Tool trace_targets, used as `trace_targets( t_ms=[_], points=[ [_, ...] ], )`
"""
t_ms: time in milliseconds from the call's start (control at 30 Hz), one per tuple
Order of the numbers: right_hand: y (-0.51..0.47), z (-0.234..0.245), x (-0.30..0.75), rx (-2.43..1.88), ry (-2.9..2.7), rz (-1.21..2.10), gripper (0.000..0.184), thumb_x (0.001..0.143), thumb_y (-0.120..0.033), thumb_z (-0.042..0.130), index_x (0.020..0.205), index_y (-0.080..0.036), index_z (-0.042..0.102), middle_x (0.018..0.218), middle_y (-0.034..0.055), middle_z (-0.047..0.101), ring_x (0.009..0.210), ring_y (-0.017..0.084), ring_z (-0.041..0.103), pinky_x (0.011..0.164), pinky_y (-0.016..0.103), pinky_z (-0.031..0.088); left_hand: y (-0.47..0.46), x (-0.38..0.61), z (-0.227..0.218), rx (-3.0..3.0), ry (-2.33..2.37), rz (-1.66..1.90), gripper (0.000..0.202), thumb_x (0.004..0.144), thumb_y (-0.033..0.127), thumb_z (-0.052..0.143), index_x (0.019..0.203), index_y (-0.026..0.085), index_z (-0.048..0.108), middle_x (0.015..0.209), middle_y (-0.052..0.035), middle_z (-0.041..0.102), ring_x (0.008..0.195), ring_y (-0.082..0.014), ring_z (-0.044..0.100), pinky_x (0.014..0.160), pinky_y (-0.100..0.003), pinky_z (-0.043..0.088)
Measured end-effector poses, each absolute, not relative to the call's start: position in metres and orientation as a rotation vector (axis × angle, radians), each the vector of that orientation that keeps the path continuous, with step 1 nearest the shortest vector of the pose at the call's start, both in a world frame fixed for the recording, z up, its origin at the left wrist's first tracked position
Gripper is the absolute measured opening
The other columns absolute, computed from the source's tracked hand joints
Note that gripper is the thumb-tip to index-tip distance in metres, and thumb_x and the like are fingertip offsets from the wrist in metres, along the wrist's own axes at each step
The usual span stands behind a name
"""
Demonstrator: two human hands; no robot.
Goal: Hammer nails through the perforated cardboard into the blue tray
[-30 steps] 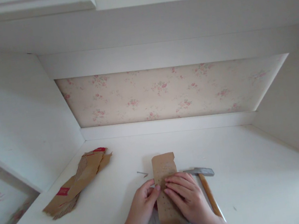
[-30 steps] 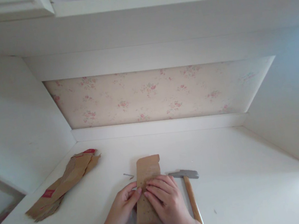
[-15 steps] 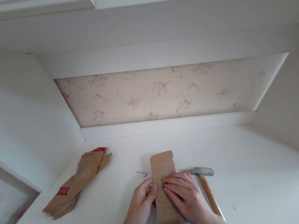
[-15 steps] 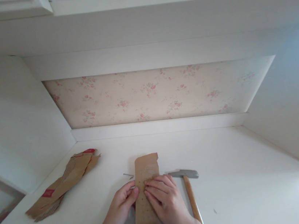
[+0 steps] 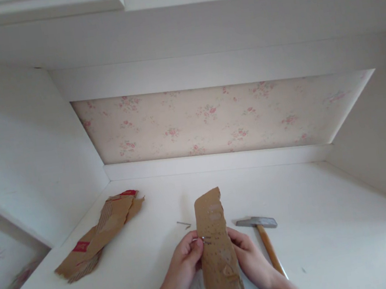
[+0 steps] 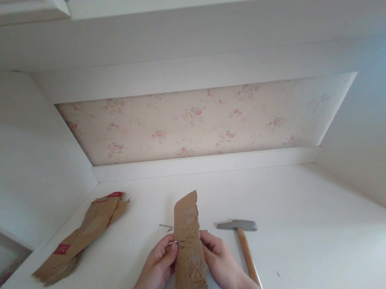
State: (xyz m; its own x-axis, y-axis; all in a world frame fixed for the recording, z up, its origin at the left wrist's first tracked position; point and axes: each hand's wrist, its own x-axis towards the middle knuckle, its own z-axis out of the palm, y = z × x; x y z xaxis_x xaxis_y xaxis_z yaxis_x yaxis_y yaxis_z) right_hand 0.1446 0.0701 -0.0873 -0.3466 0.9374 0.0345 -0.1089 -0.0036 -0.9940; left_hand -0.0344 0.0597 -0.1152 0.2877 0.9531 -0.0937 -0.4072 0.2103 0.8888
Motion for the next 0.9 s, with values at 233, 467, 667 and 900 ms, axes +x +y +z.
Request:
trace_targets(
  t_ms=[233, 467, 667, 900],
  points=[
    [0.069, -0.083, 0.142, -0.819, -1.313, 1.628, 0.020, 0.079, -0.041, 0.078, 0.096, -0.031, 0.080, 0.081, -0.0009, 0.079, 0.080, 0.020, 0.071, 0.077, 0.032, 0.054, 0.058, -0.033, -0.118, 0.925, 0.794, 1.073, 0.038, 0.088, 0.048, 0.069, 0.112, 0.018, 0.067, 0.102, -0.0085, 0.074, 0.091, -0.0228, 0.068, 0.076, -0.030, 0.048],
    [0.071, -0.086, 0.143, -0.887, -1.386, 1.575, 0.021, 0.085, -0.041, 0.070, 0.076, -0.024, 0.077, 0.068, -0.0019, 0.071, 0.068, 0.017, 0.064, 0.076, 0.033, 0.051, 0.057, -0.029, -0.114, 0.845, 0.735, 1.143, 0.033, 0.086, 0.045, 0.073, 0.104, 0.017, 0.070, 0.097, -0.0081, 0.074, 0.088, -0.0217, 0.068, 0.076, -0.029, 0.049],
    [0.085, -0.102, 0.158, -1.175, -1.474, 1.223, 0.033, 0.092, -0.042, 0.056, 0.068, -0.021, 0.064, 0.062, -0.0031, 0.059, 0.065, 0.017, 0.055, 0.065, 0.029, 0.042, 0.068, -0.045, -0.109, 0.513, 0.723, 1.365, 0.032, 0.072, 0.036, 0.087, 0.093, 0.018, 0.070, 0.081, -0.0003, 0.073, 0.068, -0.0137, 0.066, 0.066, -0.023, 0.050],
    [0.085, -0.113, 0.164, -1.410, -1.627, 0.756, 0.029, 0.094, -0.035, 0.051, 0.097, -0.018, 0.074, 0.101, 0.0104, 0.077, 0.096, 0.027, 0.067, 0.088, 0.036, 0.045, 0.074, -0.054, -0.106, 0.421, 0.756, 1.385, 0.042, 0.063, 0.037, 0.093, 0.092, 0.017, 0.069, 0.084, -0.0020, 0.076, 0.070, -0.0158, 0.070, 0.064, -0.025, 0.054]
  ],
)
